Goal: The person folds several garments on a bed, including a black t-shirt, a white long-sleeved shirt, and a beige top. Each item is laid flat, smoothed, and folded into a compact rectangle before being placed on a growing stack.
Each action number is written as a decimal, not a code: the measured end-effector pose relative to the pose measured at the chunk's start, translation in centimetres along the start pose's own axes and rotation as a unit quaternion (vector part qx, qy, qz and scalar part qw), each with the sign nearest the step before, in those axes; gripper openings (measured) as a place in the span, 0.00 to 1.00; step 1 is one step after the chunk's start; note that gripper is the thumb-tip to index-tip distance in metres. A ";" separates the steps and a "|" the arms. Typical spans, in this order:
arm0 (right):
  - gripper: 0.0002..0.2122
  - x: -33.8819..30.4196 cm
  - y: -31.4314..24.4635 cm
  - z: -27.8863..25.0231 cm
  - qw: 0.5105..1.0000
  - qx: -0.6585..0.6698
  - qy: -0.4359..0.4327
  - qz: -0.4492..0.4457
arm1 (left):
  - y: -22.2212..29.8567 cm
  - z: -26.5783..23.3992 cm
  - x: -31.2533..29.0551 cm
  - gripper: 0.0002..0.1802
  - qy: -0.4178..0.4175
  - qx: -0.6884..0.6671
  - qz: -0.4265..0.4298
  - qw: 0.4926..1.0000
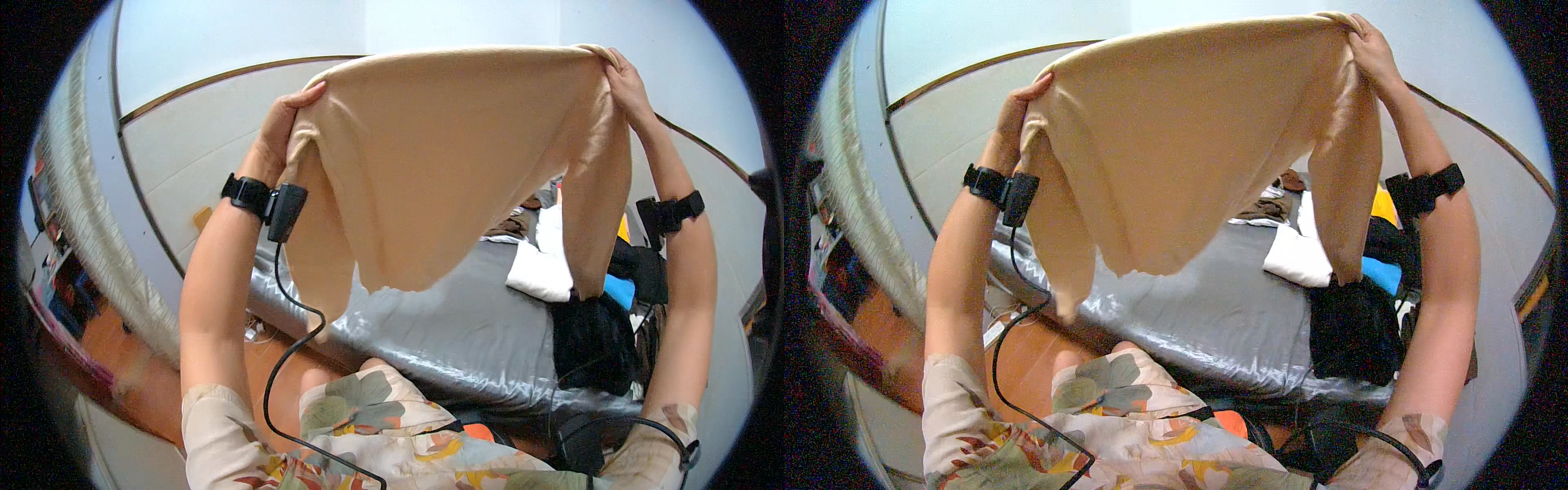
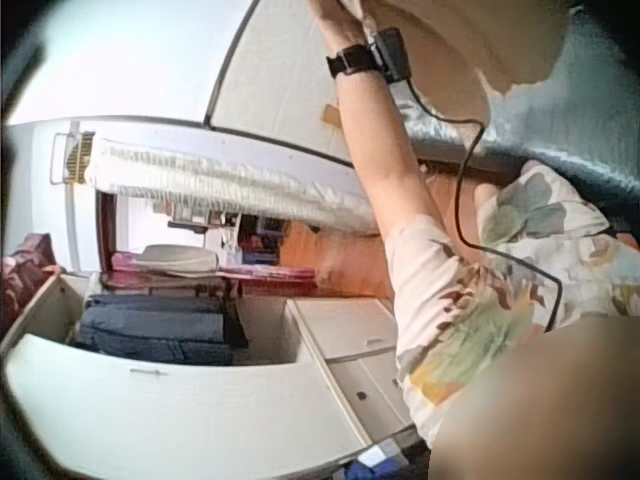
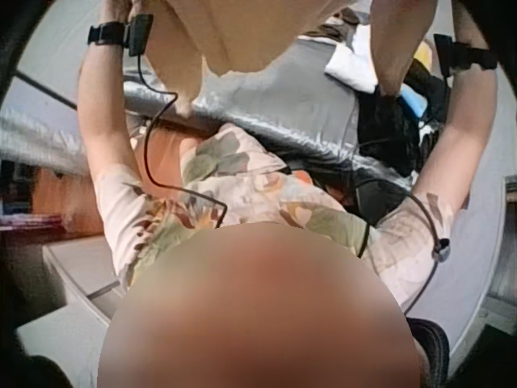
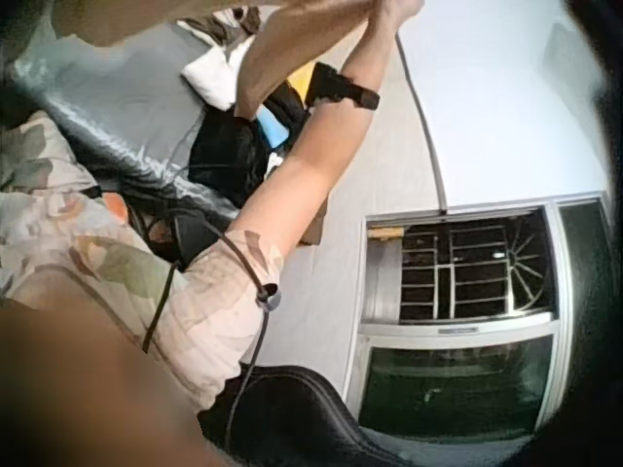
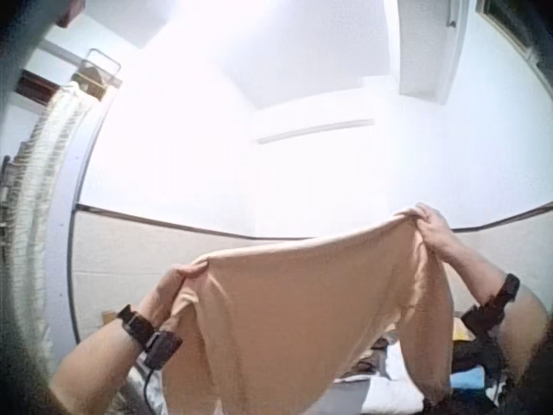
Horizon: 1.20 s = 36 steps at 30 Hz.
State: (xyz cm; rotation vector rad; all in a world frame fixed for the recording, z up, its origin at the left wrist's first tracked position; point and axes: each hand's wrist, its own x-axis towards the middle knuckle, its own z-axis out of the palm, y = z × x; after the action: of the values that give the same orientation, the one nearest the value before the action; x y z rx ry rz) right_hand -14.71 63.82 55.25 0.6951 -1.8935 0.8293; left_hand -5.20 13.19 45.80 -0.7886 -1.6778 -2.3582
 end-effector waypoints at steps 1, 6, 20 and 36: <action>0.13 0.4 -0.1 0.4 0.999 -0.003 0.010 -0.034 | 0.6 0.2 -0.8 0.20 0.017 -0.010 0.006 1.000; 0.14 1.3 -4.7 2.1 0.995 0.031 -0.009 -0.098 | -3.3 5.0 -6.4 0.42 -0.224 -0.264 -0.010 0.938; 0.12 -1.8 -9.9 5.2 0.973 -0.068 -0.184 -0.120 | -17.0 12.0 -9.3 0.23 -0.063 -0.167 -0.188 0.966; 0.11 -6.1 -5.2 5.4 0.952 0.041 -0.294 -0.073 | 0.0 -0.6 0.7 0.08 0.050 0.402 0.256 0.878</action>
State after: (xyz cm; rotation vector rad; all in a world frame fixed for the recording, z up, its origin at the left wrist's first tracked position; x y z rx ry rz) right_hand -11.14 57.21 49.23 1.2213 -2.2992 0.6501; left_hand -6.01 12.79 45.99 -0.7748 -1.8600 -1.1632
